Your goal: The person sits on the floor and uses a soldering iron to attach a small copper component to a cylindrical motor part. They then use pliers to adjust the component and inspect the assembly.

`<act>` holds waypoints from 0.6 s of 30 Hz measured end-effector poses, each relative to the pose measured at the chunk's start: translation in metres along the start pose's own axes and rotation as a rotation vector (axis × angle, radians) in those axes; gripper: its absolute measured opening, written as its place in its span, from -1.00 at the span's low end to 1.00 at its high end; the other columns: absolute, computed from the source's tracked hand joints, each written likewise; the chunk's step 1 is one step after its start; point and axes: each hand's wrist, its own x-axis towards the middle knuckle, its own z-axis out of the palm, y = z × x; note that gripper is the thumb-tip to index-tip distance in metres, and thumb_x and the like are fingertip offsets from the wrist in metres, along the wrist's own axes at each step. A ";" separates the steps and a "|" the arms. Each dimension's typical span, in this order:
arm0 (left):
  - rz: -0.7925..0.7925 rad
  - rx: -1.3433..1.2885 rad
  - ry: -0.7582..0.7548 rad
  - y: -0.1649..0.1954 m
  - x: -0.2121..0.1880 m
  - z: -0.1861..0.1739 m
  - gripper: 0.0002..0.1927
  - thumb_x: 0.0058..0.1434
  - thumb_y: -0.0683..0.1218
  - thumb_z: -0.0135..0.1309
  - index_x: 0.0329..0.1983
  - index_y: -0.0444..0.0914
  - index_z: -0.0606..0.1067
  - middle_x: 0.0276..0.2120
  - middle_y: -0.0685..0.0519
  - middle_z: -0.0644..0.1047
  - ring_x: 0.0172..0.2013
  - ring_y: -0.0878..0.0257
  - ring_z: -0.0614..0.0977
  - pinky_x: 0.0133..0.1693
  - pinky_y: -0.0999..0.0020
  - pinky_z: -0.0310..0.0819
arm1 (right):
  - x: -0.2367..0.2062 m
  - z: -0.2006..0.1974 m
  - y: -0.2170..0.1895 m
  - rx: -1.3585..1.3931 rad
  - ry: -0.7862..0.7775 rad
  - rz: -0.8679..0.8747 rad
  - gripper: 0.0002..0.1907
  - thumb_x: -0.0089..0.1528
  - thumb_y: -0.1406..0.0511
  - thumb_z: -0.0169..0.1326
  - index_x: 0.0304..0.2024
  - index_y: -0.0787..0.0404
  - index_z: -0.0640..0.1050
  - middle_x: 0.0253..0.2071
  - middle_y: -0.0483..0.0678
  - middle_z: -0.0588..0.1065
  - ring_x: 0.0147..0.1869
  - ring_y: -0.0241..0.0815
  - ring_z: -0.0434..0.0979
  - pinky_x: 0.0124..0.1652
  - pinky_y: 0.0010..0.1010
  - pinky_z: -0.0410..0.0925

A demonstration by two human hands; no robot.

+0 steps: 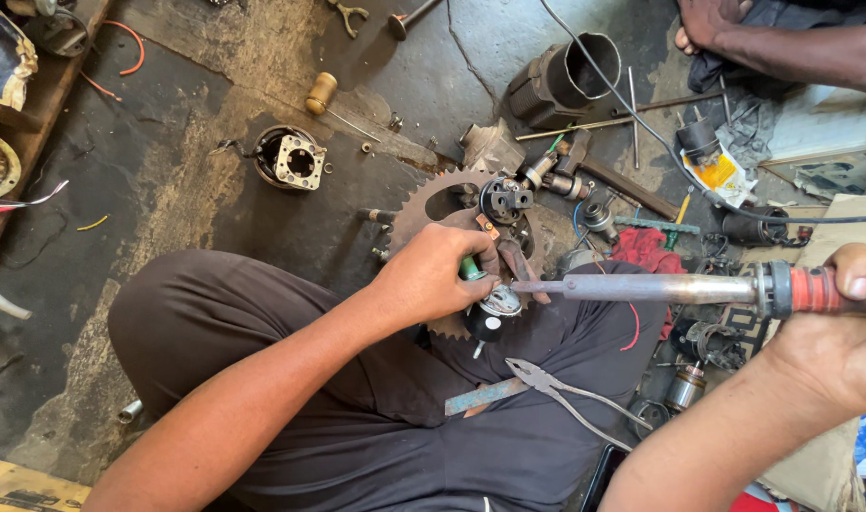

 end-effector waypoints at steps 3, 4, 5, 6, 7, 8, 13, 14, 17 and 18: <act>-0.001 -0.005 0.004 0.000 0.000 0.001 -0.82 0.00 -0.10 0.27 -0.37 -0.27 0.58 -0.50 -0.15 0.58 -0.41 -0.02 0.66 -0.30 0.18 0.53 | 0.001 -0.002 -0.002 -0.003 -0.004 -0.006 -0.73 0.53 0.37 0.00 -0.31 0.30 0.38 -0.40 -0.07 0.24 -0.35 -0.26 0.18 -0.26 -0.44 0.10; 0.003 -0.004 0.007 -0.001 0.000 0.000 -0.82 0.00 -0.10 0.27 -0.37 -0.27 0.58 -0.50 -0.15 0.58 -0.41 -0.03 0.66 -0.30 0.18 0.53 | 0.002 -0.003 -0.003 0.000 -0.004 -0.008 -0.73 0.53 0.37 0.00 -0.31 0.30 0.38 -0.40 -0.07 0.24 -0.35 -0.26 0.18 -0.26 -0.44 0.10; 0.008 -0.003 0.010 -0.001 -0.001 0.000 -0.82 0.00 -0.10 0.27 -0.37 -0.28 0.58 -0.49 -0.15 0.57 -0.41 -0.03 0.66 -0.30 0.17 0.52 | 0.002 -0.004 -0.003 -0.002 -0.002 -0.009 -0.73 0.52 0.38 0.00 -0.31 0.30 0.38 -0.40 -0.06 0.25 -0.35 -0.26 0.18 -0.25 -0.44 0.09; 0.013 -0.002 0.012 -0.001 -0.001 0.000 -0.82 0.01 -0.10 0.27 -0.37 -0.28 0.58 -0.49 -0.15 0.57 -0.41 -0.04 0.66 -0.31 0.17 0.52 | 0.002 -0.005 -0.003 -0.005 0.001 -0.011 -0.73 0.52 0.38 0.01 -0.31 0.30 0.39 -0.39 -0.06 0.25 -0.35 -0.25 0.18 -0.25 -0.44 0.09; 0.009 -0.006 0.009 -0.001 -0.001 0.000 -0.82 0.01 -0.10 0.27 -0.37 -0.28 0.57 -0.49 -0.15 0.57 -0.41 -0.04 0.66 -0.30 0.17 0.52 | 0.003 -0.006 -0.003 -0.009 0.002 -0.012 -0.72 0.52 0.38 0.01 -0.31 0.30 0.39 -0.39 -0.06 0.26 -0.36 -0.25 0.18 -0.25 -0.44 0.09; 0.005 -0.009 0.006 -0.001 -0.001 0.000 -0.82 0.01 -0.10 0.27 -0.37 -0.28 0.57 -0.49 -0.15 0.58 -0.41 -0.04 0.66 -0.30 0.17 0.53 | 0.003 -0.007 -0.003 -0.008 0.006 -0.013 -0.72 0.52 0.38 0.01 -0.31 0.31 0.39 -0.39 -0.05 0.26 -0.36 -0.25 0.17 -0.25 -0.44 0.09; -0.008 -0.011 0.002 0.000 -0.001 0.000 -0.82 0.02 -0.10 0.28 -0.36 -0.28 0.58 -0.49 -0.16 0.58 -0.41 -0.03 0.66 -0.30 0.18 0.53 | 0.004 -0.009 -0.002 -0.027 0.007 -0.027 -0.73 0.50 0.38 -0.01 -0.33 0.30 0.39 -0.40 -0.06 0.28 -0.35 -0.24 0.15 -0.25 -0.44 0.09; -0.013 -0.015 0.000 0.000 -0.001 0.000 -0.81 0.02 -0.10 0.28 -0.36 -0.28 0.57 -0.49 -0.16 0.58 -0.41 -0.03 0.66 -0.30 0.18 0.53 | 0.004 -0.009 -0.002 -0.036 0.006 -0.028 -0.74 0.49 0.38 -0.02 -0.33 0.30 0.39 -0.40 -0.06 0.27 -0.34 -0.24 0.14 -0.25 -0.44 0.08; -0.034 -0.023 -0.003 0.001 -0.001 0.000 -0.81 0.02 -0.10 0.28 -0.36 -0.28 0.57 -0.49 -0.15 0.58 -0.42 -0.02 0.67 -0.30 0.18 0.53 | 0.004 -0.007 -0.002 -0.047 0.014 -0.031 -0.75 0.47 0.38 -0.03 -0.33 0.30 0.40 -0.41 -0.07 0.27 -0.34 -0.24 0.13 -0.26 -0.45 0.08; -0.041 -0.024 -0.004 0.001 -0.001 0.000 -0.81 0.02 -0.10 0.28 -0.36 -0.28 0.57 -0.50 -0.15 0.58 -0.42 -0.01 0.67 -0.30 0.19 0.53 | 0.004 -0.007 -0.002 -0.047 0.016 -0.032 -0.75 0.47 0.38 -0.03 -0.34 0.30 0.40 -0.41 -0.07 0.28 -0.34 -0.24 0.13 -0.26 -0.45 0.07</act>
